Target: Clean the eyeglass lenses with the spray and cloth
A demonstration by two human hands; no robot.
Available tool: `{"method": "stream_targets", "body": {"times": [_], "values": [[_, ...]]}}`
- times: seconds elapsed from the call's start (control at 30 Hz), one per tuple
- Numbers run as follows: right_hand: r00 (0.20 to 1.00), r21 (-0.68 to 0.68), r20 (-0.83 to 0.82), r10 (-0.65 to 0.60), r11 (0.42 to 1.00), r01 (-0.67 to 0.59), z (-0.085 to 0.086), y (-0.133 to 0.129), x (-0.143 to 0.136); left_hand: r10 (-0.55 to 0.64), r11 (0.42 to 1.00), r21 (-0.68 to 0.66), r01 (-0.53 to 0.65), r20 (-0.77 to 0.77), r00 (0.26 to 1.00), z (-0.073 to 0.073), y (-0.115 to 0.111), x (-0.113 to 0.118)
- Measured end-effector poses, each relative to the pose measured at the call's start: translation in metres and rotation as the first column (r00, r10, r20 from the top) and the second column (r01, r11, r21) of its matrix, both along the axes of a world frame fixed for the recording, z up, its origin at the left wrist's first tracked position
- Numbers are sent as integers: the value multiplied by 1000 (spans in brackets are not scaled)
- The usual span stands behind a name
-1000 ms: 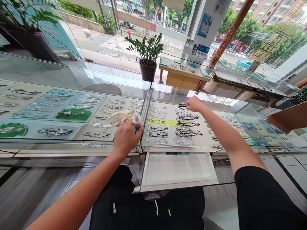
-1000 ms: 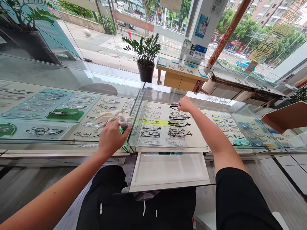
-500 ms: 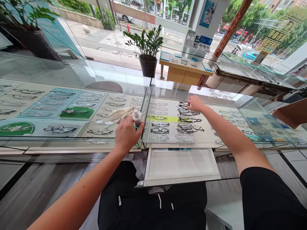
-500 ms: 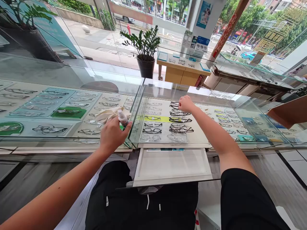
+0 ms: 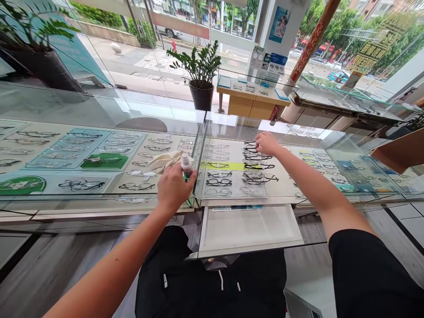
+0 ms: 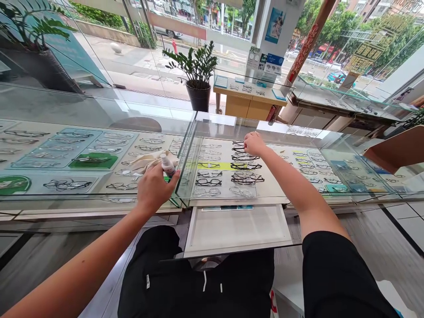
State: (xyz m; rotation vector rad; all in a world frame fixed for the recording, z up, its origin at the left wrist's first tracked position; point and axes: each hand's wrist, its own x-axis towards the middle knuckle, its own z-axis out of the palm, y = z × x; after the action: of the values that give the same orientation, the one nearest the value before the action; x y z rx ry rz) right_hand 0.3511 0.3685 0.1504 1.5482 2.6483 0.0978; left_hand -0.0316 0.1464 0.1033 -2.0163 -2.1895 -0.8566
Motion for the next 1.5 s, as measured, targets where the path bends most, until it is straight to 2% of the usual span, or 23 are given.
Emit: {"method": "stream_targets", "body": {"times": [0.23, 0.3, 0.37, 0.43, 0.47, 0.53, 0.57, 0.63, 0.7, 0.73, 0.77, 0.87, 0.97, 1.07, 1.2, 1.37, 1.5], "values": [[995, -25, -51, -80, 997, 79, 6, -8, -6, -1, 1000, 11, 1, -2, 1000, -1, 0, 0], [992, -21, -79, -100, 995, 99, 16, -13, -9, -1, 1000, 10, 1, -2, 1000, -2, 0, 0], [987, 6, -122, -106, 994, 108, 36, -29, -14, 2, 1000, 10, -2, -2, 1000, -2, 0, 0], [976, 32, -198, -87, 995, 95, 62, -64, -22, 2, 1000, 4, -2, -2, 1000, -1, 0, -1], [954, 9, -297, -47, 999, 52, 74, -90, -27, 2, 1000, 0, -2, -3, 1000, -1, -1, 0], [931, -185, -360, 58, 974, -132, 87, -152, -35, 8, 1000, -7, -8, -9, 1000, 1, -2, 0], [934, -302, -341, 108, 928, -217, 86, -185, -38, 12, 1000, -13, -12, -14, 1000, 2, -2, 1], [954, -525, -235, 188, 801, -287, 65, -243, -39, 16, 1000, -24, -17, -31, 999, 3, -2, 1], [982, -692, -97, 160, 699, -182, 22, -279, -29, 19, 999, -41, -21, -52, 998, 4, -2, 1], [997, -719, -51, 54, 691, -74, -4, -285, -21, 23, 998, -49, -26, -63, 998, 4, -2, 1], [993, -684, -30, -116, 727, 64, -31, -285, -11, 27, 998, -52, -31, -72, 997, 4, -1, 1], [931, -502, -29, -365, 810, 302, -95, -251, 28, 40, 998, -44, -44, -82, 996, 0, 1, -2], [849, -273, -96, -520, 834, 480, -131, -196, 62, 68, 997, -26, -69, -66, 996, -3, 4, -4], [802, -112, -175, -571, 821, 560, -154, -140, 82, 83, 997, 2, -83, -51, 995, -3, 6, -6], [797, 1, -234, -557, 819, 574, -182, -72, 92, 83, 995, 51, -81, -54, 995, -1, 5, -7], [826, 33, -239, -510, 846, 532, -209, 3, 101, 110, 992, 65, -109, -12, 994, 1, 4, -6], [828, 18, -223, -515, 847, 532, -225, 40, 109, 155, 988, 22, -155, -21, 988, 3, 3, -4]]}}
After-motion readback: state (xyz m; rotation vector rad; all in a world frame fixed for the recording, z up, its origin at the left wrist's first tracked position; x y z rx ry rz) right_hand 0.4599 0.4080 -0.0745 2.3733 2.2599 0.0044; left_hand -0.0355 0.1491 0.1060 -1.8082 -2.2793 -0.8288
